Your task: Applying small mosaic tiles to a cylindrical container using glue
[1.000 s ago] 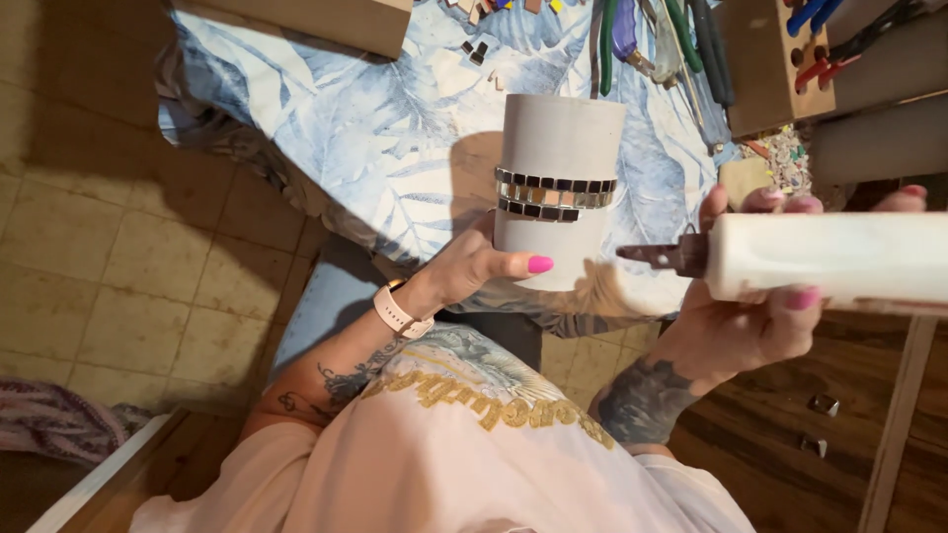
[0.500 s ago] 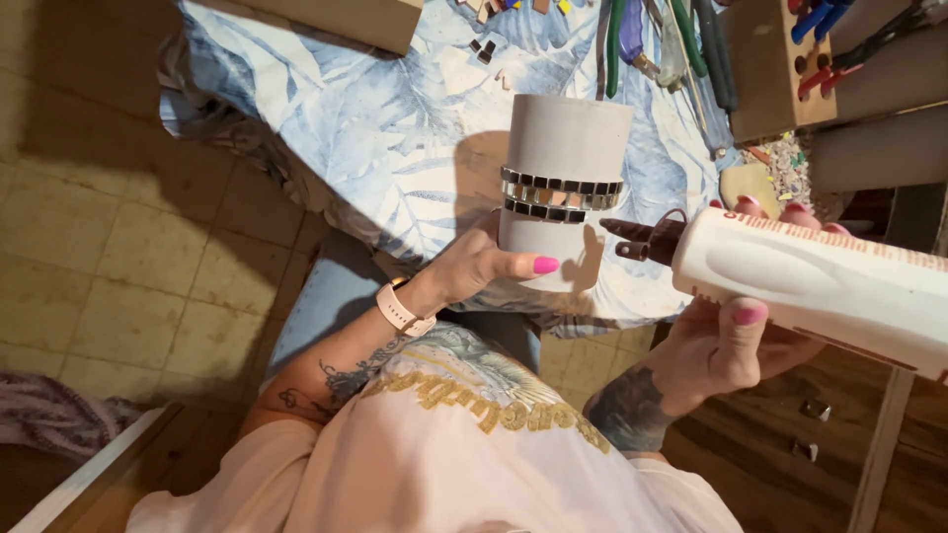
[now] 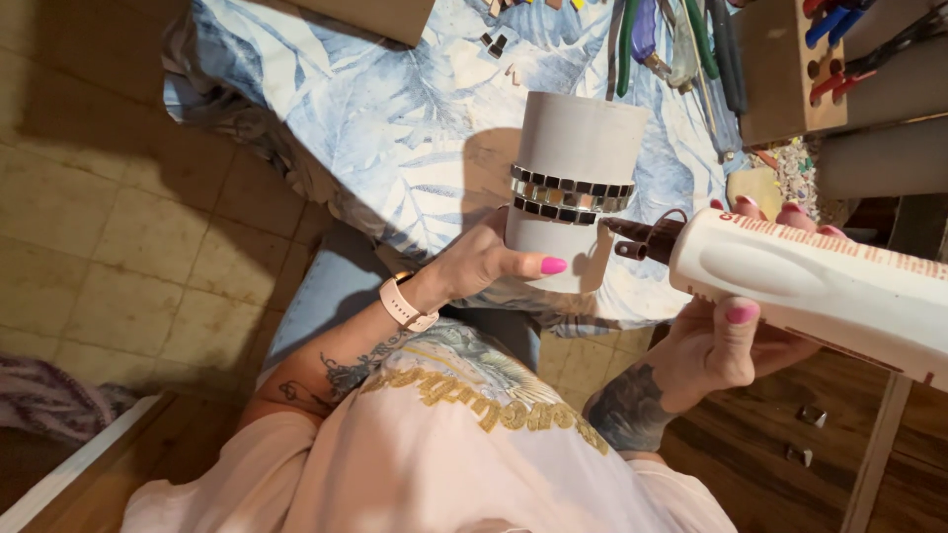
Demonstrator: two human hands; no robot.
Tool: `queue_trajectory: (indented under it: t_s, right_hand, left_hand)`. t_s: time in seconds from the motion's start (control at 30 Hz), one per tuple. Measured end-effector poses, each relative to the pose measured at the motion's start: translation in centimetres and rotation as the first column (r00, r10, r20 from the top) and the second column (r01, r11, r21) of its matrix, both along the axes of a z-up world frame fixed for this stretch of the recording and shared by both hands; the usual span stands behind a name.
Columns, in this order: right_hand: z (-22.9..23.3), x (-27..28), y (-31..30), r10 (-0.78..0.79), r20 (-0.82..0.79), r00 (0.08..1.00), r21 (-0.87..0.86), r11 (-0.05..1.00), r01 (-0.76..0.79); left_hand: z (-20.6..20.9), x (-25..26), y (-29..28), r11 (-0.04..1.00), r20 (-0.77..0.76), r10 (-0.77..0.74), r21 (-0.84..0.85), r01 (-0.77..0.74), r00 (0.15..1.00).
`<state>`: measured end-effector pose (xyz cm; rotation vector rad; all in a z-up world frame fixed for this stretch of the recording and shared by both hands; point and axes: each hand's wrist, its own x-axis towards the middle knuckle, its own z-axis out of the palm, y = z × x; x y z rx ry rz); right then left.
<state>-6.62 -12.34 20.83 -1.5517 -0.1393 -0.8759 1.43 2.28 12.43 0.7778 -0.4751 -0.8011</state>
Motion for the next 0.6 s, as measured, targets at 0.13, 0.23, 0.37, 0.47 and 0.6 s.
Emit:
queue_trajectory:
  t_s: [0.13, 0.23, 0.37, 0.47, 0.6]
  right_hand:
    - [-0.3, -0.1, -0.4, -0.029, 0.025, 0.999, -0.063, 0.998, 0.031]
    - [-0.5, -0.2, -0.9, -0.006, 0.002, 1.0, -0.052, 0.999, 0.006]
    - [-0.3, -0.3, -0.5, -0.011, 0.007, 1.0, -0.032, 0.999, 0.011]
    - [-0.8, -0.3, -1.3, -0.01, 0.029, 1.0, -0.063, 0.998, 0.012]
    - [-0.4, -0.2, -0.3, -0.026, 0.018, 1.0, -0.022, 0.999, 0.026]
  left_hand:
    - [0.0, 0.0, -0.1, 1.0, -0.041, -0.008, 0.03, 0.009, 0.999]
    - [0.2, 0.0, 0.1, 0.989, -0.063, -0.041, 0.139, 0.05, 0.997]
    - [0.2, 0.0, 0.0, 0.997, -0.033, -0.011, 0.075, 0.014, 0.999]
    - [-0.1, -0.1, -0.1, 0.996, -0.06, -0.034, 0.083, 0.039, 0.998]
    - [-0.6, -0.1, -0.1, 0.991, -0.062, -0.054, 0.118, 0.061, 0.997]
